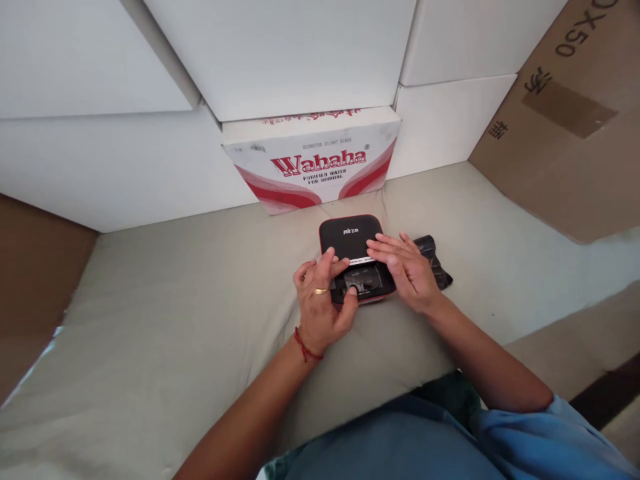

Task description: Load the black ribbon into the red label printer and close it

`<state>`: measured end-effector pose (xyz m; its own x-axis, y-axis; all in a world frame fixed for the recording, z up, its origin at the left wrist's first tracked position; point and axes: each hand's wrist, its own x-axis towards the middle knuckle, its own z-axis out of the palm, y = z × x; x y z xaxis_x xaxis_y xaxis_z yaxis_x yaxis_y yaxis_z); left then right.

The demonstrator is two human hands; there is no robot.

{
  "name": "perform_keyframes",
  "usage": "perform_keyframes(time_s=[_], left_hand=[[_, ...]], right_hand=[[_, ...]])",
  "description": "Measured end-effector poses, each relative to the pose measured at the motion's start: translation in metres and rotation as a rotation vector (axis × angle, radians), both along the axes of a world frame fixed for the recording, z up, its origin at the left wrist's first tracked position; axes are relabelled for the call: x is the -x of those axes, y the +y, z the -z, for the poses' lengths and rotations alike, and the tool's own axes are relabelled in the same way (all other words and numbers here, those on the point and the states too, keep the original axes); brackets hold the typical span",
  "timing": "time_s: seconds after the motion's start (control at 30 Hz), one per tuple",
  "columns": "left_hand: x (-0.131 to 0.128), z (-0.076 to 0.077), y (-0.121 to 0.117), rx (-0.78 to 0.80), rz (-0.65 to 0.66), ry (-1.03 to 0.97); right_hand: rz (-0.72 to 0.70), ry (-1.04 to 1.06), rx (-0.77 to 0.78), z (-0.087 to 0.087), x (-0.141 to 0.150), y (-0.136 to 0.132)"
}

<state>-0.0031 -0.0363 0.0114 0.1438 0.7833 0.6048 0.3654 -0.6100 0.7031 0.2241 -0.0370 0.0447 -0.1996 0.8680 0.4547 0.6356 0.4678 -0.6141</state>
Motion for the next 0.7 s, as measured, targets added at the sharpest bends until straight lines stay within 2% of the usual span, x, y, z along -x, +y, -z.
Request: perform_keyframes(time_s=[0.2,0.3,0.4,0.5,0.6,0.7], left_hand=[[-0.004,0.011,-0.001,-0.075,0.004,-0.028],[-0.002,0.019,-0.001,-0.053,0.082,-0.111],[0.001,0.023,0.004,0.081,0.089,-0.397],[0.005,0.025,0.017,0.324,0.042,-0.660],[0.008,0.025,0.028,0.535,0.136,-0.797],[0.009,0.024,0.032,0.602,0.275,-0.855]], right_hand=[[0.004,0.004,-0.111,0.007,0.008,-0.009],[-0.058,-0.021,-0.238,0.010,0.016,-0.019],[-0.099,-0.028,-0.343,0.013,0.022,-0.025],[-0.072,0.013,-0.405,0.014,0.022,-0.026],[-0.036,0.040,-0.435,0.013,0.021,-0.025],[-0.028,0.058,-0.435,0.011,0.020,-0.024]])
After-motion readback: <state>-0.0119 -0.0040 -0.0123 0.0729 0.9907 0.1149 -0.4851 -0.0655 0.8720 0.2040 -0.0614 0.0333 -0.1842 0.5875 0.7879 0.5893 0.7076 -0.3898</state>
